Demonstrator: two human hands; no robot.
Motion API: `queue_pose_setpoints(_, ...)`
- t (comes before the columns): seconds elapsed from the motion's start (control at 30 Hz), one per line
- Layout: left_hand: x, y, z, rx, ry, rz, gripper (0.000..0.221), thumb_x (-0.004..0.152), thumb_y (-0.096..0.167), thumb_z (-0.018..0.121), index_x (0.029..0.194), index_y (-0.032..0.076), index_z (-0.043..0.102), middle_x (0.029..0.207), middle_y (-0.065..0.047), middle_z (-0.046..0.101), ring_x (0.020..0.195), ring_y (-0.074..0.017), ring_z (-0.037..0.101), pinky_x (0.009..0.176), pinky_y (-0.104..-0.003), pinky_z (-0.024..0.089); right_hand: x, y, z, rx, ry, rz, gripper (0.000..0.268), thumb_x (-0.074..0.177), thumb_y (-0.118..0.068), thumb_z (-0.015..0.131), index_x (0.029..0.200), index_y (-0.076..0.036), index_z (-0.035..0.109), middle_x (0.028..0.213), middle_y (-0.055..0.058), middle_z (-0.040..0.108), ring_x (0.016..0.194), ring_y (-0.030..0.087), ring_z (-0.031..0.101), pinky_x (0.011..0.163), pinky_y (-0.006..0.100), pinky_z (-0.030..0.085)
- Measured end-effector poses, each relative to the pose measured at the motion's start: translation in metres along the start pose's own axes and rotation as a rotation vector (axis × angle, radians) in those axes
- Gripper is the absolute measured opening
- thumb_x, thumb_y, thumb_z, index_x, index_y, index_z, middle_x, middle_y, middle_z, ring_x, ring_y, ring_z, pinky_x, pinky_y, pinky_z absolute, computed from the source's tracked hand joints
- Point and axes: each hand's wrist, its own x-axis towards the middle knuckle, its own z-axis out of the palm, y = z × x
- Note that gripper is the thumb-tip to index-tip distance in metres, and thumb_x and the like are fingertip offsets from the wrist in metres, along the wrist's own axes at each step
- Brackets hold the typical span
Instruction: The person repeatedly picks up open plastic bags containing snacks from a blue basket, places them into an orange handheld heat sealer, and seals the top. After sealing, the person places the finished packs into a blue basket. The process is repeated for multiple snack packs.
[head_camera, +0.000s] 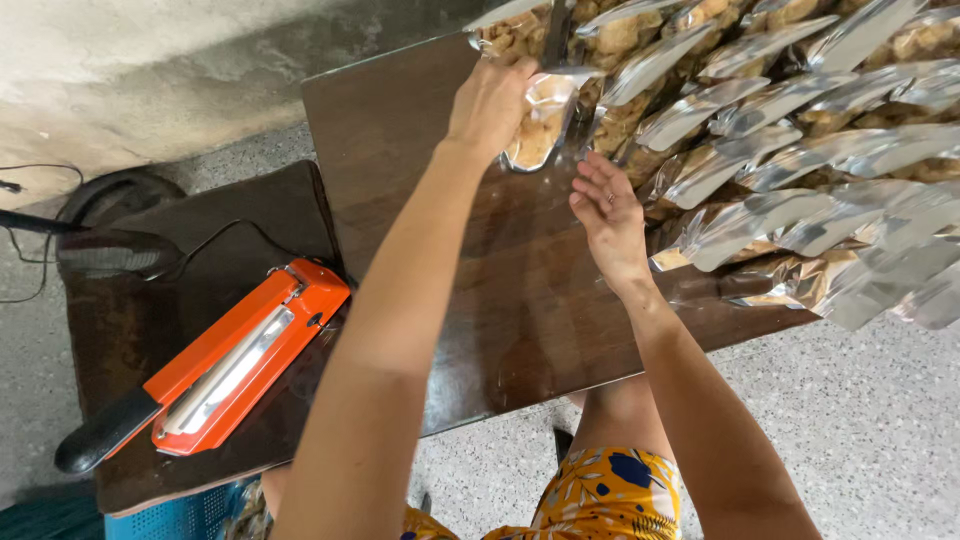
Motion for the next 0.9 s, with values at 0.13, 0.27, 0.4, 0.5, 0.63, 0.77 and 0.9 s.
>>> queue_pose_setpoints(0.13, -0.048, -0.010, -0.074, -0.157, -0.211, -0.091, 0.022, 0.107, 0.023, 0.058, 0.105, 0.004, 0.069, 0.092, -0.020, 0.073, 0.086, -0.0401, 0.070, 0.076, -0.051, 0.054, -0.008, 0.004, 0.005, -0.059, 0.000, -0.089, 0.062, 0.100, -0.010, 0.067, 0.154, 0.001, 0.039, 0.152, 0.020, 0.051, 0.140, 0.027, 0.050, 0.114, 0.038, 0.047)
queue_pose_setpoints(0.27, -0.104, -0.013, -0.145, -0.413, -0.422, -0.297, 0.034, 0.104, 0.035, 0.053, 0.109, 0.005, 0.067, 0.091, -0.017, 0.073, 0.081, -0.0330, 0.073, 0.074, -0.045, 0.057, -0.024, -0.009, 0.026, 0.036, -0.356, 0.155, 0.089, 0.091, -0.030, 0.074, 0.160, -0.004, 0.025, 0.160, 0.015, 0.040, 0.148, 0.030, 0.039, 0.120, 0.042, 0.038)
queue_pose_setpoints(0.4, -0.168, -0.028, -0.177, -0.375, -0.562, -0.339, 0.048, 0.105, 0.045, 0.053, 0.108, 0.000, 0.070, 0.096, -0.019, 0.074, 0.088, -0.0327, 0.072, 0.081, -0.044, 0.055, -0.068, -0.016, 0.067, 0.063, -0.621, 0.369, 0.103, 0.078, -0.036, 0.079, 0.160, -0.006, 0.025, 0.153, 0.018, 0.049, 0.145, 0.033, 0.044, 0.119, 0.044, 0.037)
queue_pose_setpoints(0.5, -0.222, -0.041, -0.186, -0.614, -0.538, -0.545, 0.048, 0.102, 0.046, 0.052, 0.119, 0.004, 0.068, 0.102, -0.016, 0.076, 0.096, -0.0324, 0.073, 0.084, -0.041, 0.057, -0.104, -0.018, 0.102, 0.089, -0.677, 0.482, 0.101, 0.076, -0.034, 0.079, 0.158, -0.007, 0.027, 0.150, 0.017, 0.052, 0.140, 0.031, 0.049, 0.117, 0.044, 0.039)
queue_pose_setpoints(0.63, -0.281, -0.071, -0.226, -0.354, -0.313, -0.507, 0.045, 0.106, 0.042, 0.049, 0.121, 0.005, 0.069, 0.110, -0.023, 0.073, 0.103, -0.0397, 0.070, 0.088, -0.045, 0.055, -0.140, -0.019, 0.140, 0.164, -0.724, 0.640, 0.089, 0.079, -0.035, 0.076, 0.155, -0.006, 0.037, 0.145, 0.017, 0.058, 0.134, 0.030, 0.055, 0.111, 0.046, 0.045)
queue_pose_setpoints(0.77, -0.341, -0.098, -0.303, 0.148, -0.193, -0.795, 0.037, 0.110, 0.041, 0.051, 0.123, 0.012, 0.070, 0.100, -0.026, 0.072, 0.098, -0.0462, 0.068, 0.084, -0.054, 0.054, -0.164, -0.006, 0.177, 0.124, -0.723, 0.820, 0.072, 0.083, -0.035, 0.073, 0.146, -0.004, 0.053, 0.135, 0.016, 0.067, 0.124, 0.026, 0.063, 0.102, 0.041, 0.051)
queue_pose_setpoints(0.9, -0.401, -0.134, -0.341, 0.418, -0.124, -0.831, 0.030, 0.109, 0.034, 0.053, 0.109, 0.010, 0.071, 0.095, -0.020, 0.074, 0.091, -0.0419, 0.071, 0.080, -0.055, 0.055, -0.182, 0.001, 0.220, 0.294, -0.747, 1.112, 0.064, 0.082, -0.029, 0.072, 0.136, 0.000, 0.056, 0.121, 0.019, 0.071, 0.107, 0.030, 0.072, 0.093, 0.047, 0.059)
